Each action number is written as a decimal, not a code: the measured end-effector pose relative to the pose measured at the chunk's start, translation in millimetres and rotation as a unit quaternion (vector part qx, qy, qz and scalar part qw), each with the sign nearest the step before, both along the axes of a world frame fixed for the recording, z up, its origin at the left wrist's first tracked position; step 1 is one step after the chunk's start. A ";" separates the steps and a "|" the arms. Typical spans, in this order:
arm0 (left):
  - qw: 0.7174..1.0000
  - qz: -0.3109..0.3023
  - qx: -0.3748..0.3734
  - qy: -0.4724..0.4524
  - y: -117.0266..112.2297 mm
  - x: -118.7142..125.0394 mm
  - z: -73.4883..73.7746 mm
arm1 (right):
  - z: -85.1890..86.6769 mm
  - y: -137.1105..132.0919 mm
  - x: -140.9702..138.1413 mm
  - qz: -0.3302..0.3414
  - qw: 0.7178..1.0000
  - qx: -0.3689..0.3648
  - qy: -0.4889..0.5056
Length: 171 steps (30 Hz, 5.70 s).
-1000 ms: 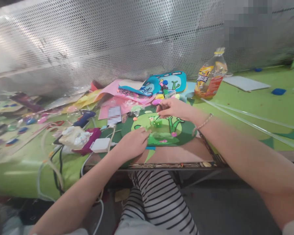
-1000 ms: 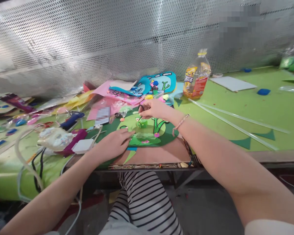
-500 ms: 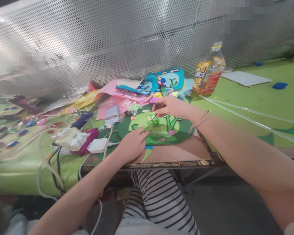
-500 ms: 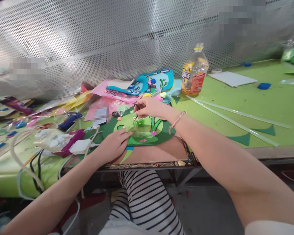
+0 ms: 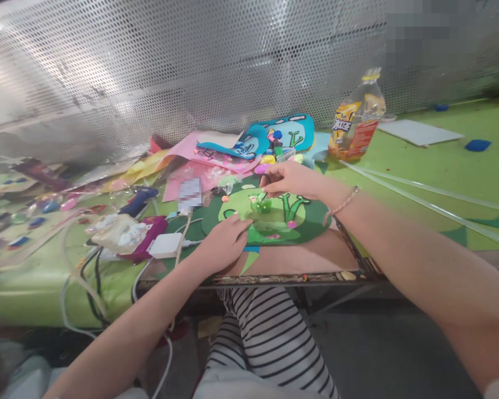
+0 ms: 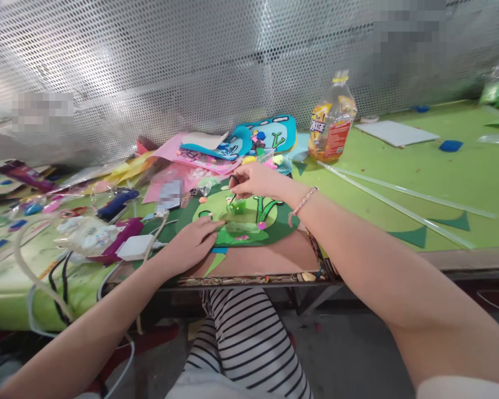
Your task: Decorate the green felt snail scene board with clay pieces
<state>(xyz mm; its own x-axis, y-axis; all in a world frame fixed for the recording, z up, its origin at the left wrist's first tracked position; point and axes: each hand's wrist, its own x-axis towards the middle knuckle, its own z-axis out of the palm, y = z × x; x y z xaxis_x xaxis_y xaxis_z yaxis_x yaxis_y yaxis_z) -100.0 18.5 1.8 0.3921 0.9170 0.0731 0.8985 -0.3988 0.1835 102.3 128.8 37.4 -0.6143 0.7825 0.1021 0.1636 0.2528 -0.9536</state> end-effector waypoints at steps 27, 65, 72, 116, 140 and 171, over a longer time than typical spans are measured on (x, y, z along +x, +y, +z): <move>0.998 -0.041 -0.008 0.043 -1.3 0.9 0.1 | -5.6 4.4 0.0 0.025 0.999 0.028 -0.014; 0.998 -0.022 -0.060 0.013 -3.7 2.0 12.4 | 4.2 -6.1 0.6 0.004 0.995 0.046 -0.083; 0.996 -0.049 -0.044 0.055 -3.3 2.3 8.6 | 3.4 -4.6 1.0 0.008 0.994 0.057 -0.094; 0.994 0.039 -0.056 -0.087 -4.9 -9.7 16.8 | 3.1 -4.8 0.7 0.025 0.998 0.025 -0.059; 0.965 -0.130 0.060 0.218 -12.5 -4.8 8.1 | 0.9 -3.8 0.1 0.022 0.995 0.045 -0.086; 0.971 -0.083 0.083 0.207 -11.0 5.6 9.5 | -22.5 -19.8 -23.6 0.006 0.988 0.132 -0.079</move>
